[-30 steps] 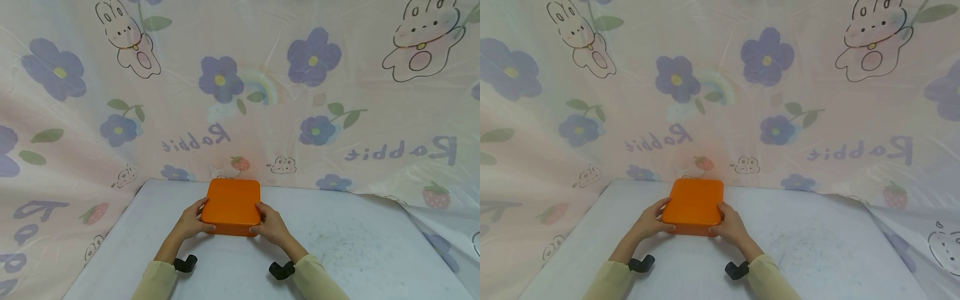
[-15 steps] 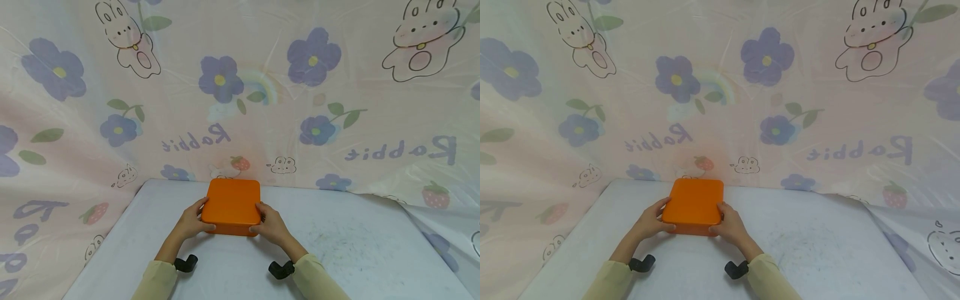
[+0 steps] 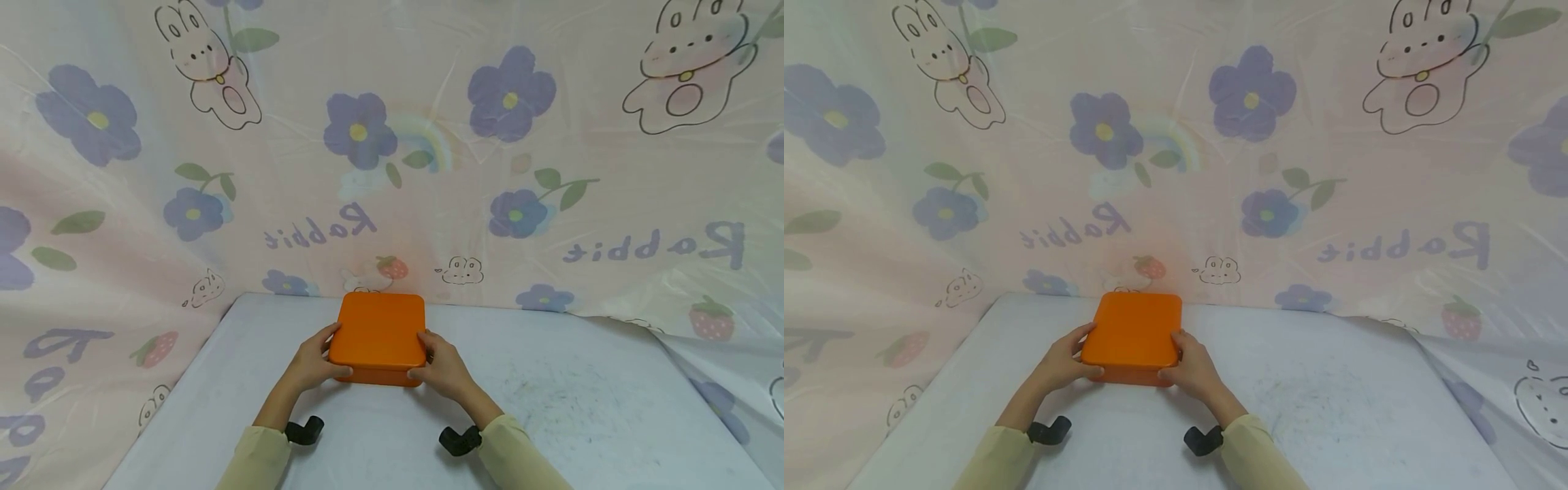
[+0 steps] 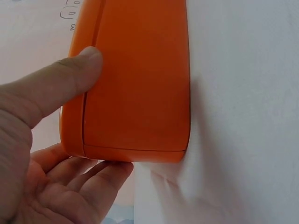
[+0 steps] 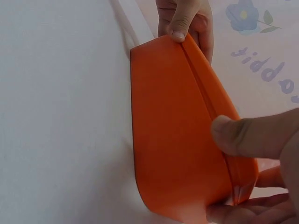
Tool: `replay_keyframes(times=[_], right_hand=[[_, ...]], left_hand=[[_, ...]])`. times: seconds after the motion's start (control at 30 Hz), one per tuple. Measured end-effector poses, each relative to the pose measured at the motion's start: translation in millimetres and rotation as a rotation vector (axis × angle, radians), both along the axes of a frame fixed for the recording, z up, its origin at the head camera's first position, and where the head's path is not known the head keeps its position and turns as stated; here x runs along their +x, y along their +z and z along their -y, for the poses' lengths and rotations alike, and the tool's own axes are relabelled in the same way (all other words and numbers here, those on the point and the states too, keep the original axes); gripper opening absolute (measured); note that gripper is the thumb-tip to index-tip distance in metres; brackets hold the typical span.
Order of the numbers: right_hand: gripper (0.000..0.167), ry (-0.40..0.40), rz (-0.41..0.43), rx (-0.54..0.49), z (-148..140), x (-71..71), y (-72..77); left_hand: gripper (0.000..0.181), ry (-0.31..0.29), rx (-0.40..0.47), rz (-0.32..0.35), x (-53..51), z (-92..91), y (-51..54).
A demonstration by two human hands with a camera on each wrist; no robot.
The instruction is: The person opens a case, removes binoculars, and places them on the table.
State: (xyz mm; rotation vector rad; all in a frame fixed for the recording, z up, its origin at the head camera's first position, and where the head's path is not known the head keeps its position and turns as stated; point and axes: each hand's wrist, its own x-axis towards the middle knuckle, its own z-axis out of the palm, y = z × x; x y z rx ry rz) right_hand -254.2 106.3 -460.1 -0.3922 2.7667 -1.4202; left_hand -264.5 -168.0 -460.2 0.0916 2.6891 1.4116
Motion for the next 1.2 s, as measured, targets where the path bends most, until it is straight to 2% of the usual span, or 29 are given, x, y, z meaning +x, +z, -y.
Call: replay_keyframes(times=[0.33, 0.67, 1.2], right_hand=[[0.080, 0.000, 0.000, 0.008, -0.6, -0.6, -2.9], [0.079, 0.031, -0.019, -0.030, -2.6, 1.4, -2.2], [0.078, 0.031, -0.028, -0.063, -3.2, 3.4, -4.0]], left_hand=[[0.098, 0.020, 0.011, 0.025, 1.0, -0.2, 0.9], [0.100, 0.012, 0.035, 0.016, 1.9, -0.8, 1.2], [0.099, 0.019, 0.052, 0.018, 2.4, -2.4, 2.2]])
